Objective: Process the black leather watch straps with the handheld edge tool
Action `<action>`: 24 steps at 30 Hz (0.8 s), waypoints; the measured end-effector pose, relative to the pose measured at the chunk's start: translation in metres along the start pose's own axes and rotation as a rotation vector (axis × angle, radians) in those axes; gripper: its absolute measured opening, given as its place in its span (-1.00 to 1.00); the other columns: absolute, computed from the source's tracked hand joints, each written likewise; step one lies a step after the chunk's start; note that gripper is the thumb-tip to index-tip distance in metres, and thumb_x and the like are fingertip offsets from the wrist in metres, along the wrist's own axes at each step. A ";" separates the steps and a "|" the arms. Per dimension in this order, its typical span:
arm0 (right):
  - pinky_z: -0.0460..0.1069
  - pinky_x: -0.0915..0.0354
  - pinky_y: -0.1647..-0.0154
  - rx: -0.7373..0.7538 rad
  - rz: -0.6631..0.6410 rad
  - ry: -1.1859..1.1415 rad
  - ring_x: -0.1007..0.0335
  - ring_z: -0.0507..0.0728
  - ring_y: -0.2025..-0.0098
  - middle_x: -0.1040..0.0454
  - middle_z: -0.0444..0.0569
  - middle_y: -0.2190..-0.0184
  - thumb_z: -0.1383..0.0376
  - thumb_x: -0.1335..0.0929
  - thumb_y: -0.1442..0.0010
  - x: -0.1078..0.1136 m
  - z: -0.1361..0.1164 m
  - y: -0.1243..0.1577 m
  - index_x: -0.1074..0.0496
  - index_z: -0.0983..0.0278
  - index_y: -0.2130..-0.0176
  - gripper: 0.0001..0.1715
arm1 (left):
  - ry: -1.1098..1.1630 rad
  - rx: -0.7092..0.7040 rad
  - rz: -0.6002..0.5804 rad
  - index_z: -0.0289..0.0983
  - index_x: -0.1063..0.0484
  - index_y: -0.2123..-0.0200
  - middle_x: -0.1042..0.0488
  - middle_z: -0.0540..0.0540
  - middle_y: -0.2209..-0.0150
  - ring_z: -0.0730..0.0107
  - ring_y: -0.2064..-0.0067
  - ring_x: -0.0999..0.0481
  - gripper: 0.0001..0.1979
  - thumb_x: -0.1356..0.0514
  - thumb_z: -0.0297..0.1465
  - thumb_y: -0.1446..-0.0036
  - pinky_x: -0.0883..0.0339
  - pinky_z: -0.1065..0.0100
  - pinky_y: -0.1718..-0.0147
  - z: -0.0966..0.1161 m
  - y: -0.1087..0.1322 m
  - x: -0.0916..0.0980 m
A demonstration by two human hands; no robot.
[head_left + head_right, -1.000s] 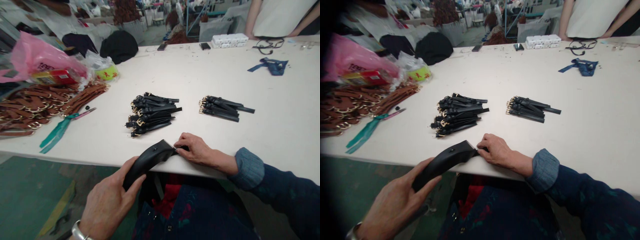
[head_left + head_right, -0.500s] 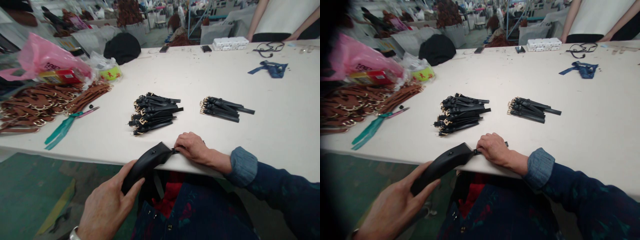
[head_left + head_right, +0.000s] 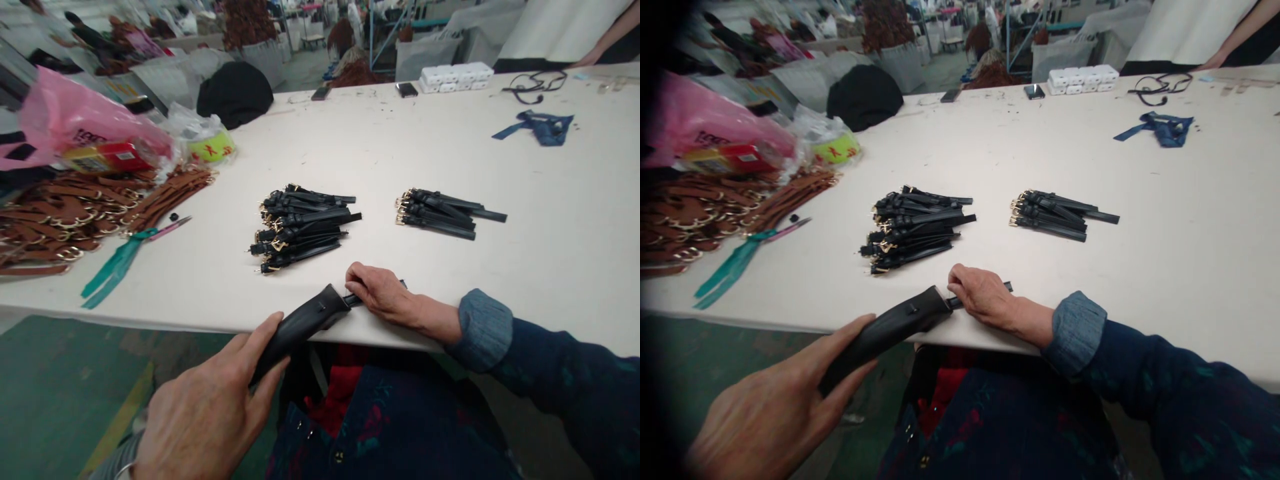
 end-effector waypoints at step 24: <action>-0.04 -0.16 0.27 0.040 -0.156 0.046 -0.25 0.08 0.30 -0.37 -0.02 0.34 0.39 -0.35 -0.05 0.015 0.000 0.005 -0.44 0.31 0.32 -0.89 | -0.088 -0.121 0.023 0.07 -0.14 -0.18 -0.55 -0.05 0.16 0.06 0.33 -0.57 -0.54 0.11 -0.17 -0.20 -0.30 0.22 0.52 0.020 -0.011 0.018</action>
Point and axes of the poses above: each hand's wrist, its own y-axis away from the middle knuckle, its own x-axis out of the back of the hand, z = x × y, the point moved 7 cm from there along -y, towards the middle knuckle
